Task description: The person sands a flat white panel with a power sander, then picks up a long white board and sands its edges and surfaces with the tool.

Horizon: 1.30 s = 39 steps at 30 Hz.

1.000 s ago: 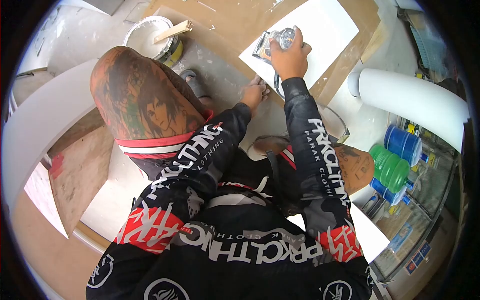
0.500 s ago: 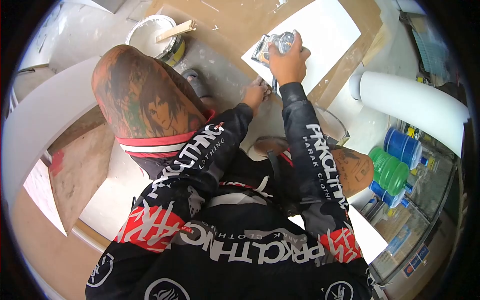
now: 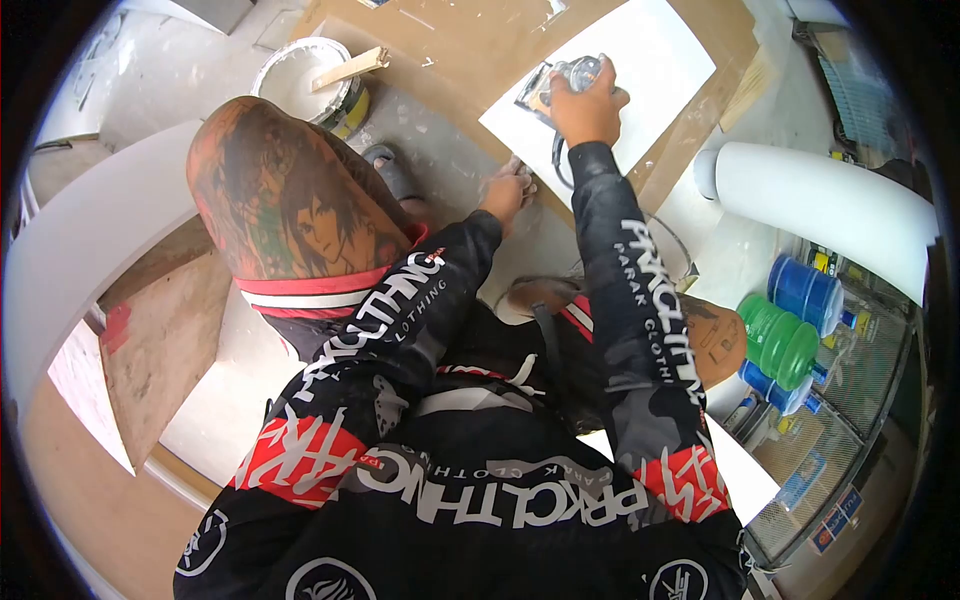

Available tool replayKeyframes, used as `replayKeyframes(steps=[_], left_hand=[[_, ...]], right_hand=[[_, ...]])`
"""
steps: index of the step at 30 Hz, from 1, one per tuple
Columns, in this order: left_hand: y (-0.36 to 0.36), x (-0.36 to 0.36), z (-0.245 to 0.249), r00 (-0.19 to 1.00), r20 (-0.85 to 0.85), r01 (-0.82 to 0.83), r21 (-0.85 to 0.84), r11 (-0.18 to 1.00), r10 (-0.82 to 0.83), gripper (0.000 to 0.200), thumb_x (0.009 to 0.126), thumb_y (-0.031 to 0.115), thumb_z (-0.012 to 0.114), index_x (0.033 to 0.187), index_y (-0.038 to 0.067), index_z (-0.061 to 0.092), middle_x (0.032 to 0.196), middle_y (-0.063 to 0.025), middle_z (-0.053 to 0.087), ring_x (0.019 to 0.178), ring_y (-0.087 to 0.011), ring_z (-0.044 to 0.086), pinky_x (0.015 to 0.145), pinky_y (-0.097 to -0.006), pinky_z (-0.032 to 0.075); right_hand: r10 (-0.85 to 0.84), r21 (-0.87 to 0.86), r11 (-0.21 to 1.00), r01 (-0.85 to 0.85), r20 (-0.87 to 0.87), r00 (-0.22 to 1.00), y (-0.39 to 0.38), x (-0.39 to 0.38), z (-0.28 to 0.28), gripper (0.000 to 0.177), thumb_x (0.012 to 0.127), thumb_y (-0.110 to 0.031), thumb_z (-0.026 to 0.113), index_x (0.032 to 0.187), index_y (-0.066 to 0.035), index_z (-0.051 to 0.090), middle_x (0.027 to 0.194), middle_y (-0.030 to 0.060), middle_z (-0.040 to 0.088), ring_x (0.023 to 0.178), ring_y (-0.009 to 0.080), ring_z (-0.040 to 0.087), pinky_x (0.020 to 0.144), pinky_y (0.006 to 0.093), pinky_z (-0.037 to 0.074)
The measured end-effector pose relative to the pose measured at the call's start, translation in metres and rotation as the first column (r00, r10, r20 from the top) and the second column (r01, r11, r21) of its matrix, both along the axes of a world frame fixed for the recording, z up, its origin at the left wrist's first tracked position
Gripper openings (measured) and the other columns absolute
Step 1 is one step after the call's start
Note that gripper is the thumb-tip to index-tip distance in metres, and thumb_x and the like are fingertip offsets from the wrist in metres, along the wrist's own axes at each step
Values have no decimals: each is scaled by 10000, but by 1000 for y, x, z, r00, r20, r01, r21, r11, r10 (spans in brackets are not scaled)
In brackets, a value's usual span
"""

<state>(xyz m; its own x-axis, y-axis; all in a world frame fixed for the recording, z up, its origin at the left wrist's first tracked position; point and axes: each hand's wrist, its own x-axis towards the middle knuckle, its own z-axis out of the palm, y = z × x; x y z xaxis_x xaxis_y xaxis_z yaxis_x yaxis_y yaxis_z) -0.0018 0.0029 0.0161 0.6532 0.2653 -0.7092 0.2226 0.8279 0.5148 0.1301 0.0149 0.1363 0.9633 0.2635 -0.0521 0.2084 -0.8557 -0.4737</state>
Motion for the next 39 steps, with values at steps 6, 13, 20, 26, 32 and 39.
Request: replayKeyframes(steps=[6, 13, 20, 26, 32, 39], left_hand=[[3, -1, 15, 999, -23, 23, 35, 999, -22, 313, 993, 91, 510, 1279, 145, 625, 938, 45, 537, 810, -111, 550, 738, -323, 480], [-3, 2, -12, 999, 35, -6, -12, 1000, 6, 242, 976, 79, 487, 1162, 159, 620, 917, 41, 524, 804, -101, 518, 753, -296, 460], [-2, 2, -6, 1000, 28, -6, -14, 1000, 7, 306, 990, 85, 474, 1250, 161, 614, 963, 42, 555, 817, -100, 525, 771, -289, 455], [3, -1, 19, 996, -83, 20, 10, 1000, -19, 527, 998, 87, 487, 1518, 172, 495, 1119, 26, 634, 889, -118, 602, 802, -304, 478], [6, -1, 20, 995, -74, -56, 45, 997, 59, 384, 1041, 168, 477, 1414, 135, 564, 1067, 18, 640, 893, -145, 626, 816, -332, 492], [13, 11, 10, 976, -162, -141, 22, 990, 143, 249, 1065, 301, 464, 1173, 131, 613, 1005, 1, 644, 851, -151, 618, 802, -370, 484]], right_hand=[[95, 40, 995, -95, 8, 995, -18, -44, -3, 822, 856, -417, 735, 1549, -192, 353, 1358, 276, 452, 1073, 474, 657, 926, 502, 554], [61, 39, 997, -63, 47, 997, -10, -23, -2, 813, 859, -417, 726, 1542, -181, 355, 1381, 285, 444, 1053, 483, 664, 934, 508, 542], [119, 47, 992, -121, 35, 992, -24, -48, -4, 815, 859, -423, 724, 1546, -188, 354, 1367, 302, 448, 1032, 494, 662, 924, 517, 542], [-11, 45, 999, 8, 63, 998, -17, 9, -11, 866, 835, -462, 730, 1560, -195, 339, 1362, 301, 454, 1059, 497, 655, 941, 511, 545], [-128, -17, 992, 129, 24, 991, -40, 72, -9, 924, 834, -505, 723, 1588, -172, 304, 1437, 316, 409, 1192, 463, 615, 1021, 481, 508], [-43, 110, 993, 38, 45, 998, -93, 14, -6, 869, 847, -417, 740, 1569, -167, 326, 1343, 223, 548, 1197, 392, 614, 1002, 467, 510]])
